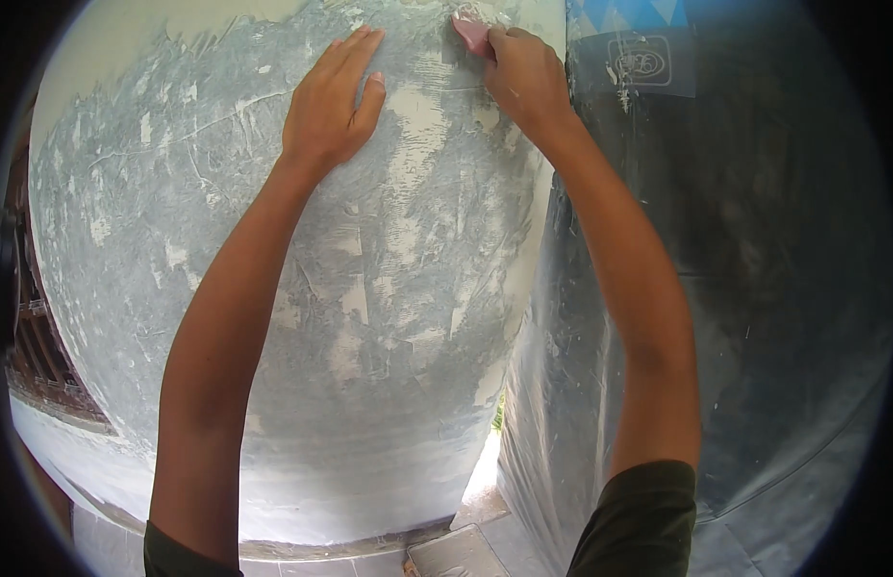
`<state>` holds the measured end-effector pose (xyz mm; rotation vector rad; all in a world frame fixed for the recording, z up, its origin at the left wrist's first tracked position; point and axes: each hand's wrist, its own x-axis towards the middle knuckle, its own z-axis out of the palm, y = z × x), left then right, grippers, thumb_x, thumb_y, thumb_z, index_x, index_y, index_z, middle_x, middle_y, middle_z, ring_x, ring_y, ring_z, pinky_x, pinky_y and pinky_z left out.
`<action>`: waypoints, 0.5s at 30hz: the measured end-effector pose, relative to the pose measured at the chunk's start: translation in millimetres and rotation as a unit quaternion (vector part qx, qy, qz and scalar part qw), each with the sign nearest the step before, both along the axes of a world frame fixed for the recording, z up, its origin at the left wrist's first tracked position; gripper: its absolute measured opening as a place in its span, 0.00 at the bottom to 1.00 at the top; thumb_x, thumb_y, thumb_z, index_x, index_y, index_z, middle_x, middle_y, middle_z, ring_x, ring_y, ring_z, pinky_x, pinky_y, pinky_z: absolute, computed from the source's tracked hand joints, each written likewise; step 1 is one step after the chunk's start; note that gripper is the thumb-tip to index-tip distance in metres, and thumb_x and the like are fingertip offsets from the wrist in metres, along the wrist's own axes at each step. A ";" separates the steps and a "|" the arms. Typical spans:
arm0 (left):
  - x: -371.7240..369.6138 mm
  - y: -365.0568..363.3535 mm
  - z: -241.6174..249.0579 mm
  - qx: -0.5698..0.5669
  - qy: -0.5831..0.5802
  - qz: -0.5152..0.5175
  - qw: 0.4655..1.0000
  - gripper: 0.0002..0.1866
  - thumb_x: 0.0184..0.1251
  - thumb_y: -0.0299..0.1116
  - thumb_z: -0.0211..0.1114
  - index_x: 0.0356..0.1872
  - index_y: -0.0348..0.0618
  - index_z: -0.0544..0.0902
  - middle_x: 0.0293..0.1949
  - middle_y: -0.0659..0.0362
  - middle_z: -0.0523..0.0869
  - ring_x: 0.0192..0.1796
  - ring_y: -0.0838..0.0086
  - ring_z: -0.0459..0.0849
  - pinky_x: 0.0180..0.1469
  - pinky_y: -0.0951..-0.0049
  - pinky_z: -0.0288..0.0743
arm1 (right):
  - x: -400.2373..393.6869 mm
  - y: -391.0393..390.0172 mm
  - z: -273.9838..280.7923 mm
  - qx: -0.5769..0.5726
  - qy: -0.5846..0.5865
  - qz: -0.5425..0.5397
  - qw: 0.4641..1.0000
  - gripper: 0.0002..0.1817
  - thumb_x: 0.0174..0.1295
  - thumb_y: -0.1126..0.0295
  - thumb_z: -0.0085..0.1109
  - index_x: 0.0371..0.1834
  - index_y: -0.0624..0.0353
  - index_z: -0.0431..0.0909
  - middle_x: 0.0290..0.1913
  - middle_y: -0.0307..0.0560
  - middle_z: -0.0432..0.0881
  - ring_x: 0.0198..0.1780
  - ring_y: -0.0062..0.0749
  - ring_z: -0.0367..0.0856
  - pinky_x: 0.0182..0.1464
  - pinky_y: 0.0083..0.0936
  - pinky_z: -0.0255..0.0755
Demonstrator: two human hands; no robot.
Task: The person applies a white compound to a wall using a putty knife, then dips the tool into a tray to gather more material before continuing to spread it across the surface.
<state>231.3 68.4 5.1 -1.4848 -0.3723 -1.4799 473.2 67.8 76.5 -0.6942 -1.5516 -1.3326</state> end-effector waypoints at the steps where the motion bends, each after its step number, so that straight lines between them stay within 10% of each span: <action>1: 0.3 -0.2 0.1 0.001 -0.001 -0.002 1.000 0.24 0.70 0.33 0.54 0.66 0.37 0.76 0.65 0.42 0.79 0.67 0.49 0.77 0.74 0.57 0.65 | 0.8 -6.6 1.0 0.005 0.012 0.013 1.000 0.13 0.57 0.75 0.62 0.45 0.67 0.83 0.38 0.59 0.84 0.41 0.56 0.84 0.45 0.44 0.76; 8: 1.7 -2.8 -0.6 -0.009 -0.008 -0.006 1.000 0.24 0.70 0.34 0.54 0.66 0.38 0.76 0.65 0.43 0.79 0.67 0.48 0.77 0.74 0.57 0.66 | 0.5 -10.3 73.7 -0.021 0.044 0.065 0.997 0.10 0.63 0.75 0.53 0.40 0.69 0.83 0.40 0.68 0.83 0.45 0.60 0.83 0.49 0.47 0.75; 15: 0.8 1.0 -0.8 -0.008 -0.007 -0.009 1.000 0.24 0.70 0.34 0.54 0.66 0.38 0.76 0.65 0.42 0.79 0.67 0.47 0.77 0.74 0.57 0.66 | 3.2 -6.0 -6.6 -0.018 0.017 0.002 1.000 0.14 0.58 0.75 0.60 0.47 0.68 0.84 0.37 0.60 0.84 0.40 0.56 0.84 0.44 0.44 0.76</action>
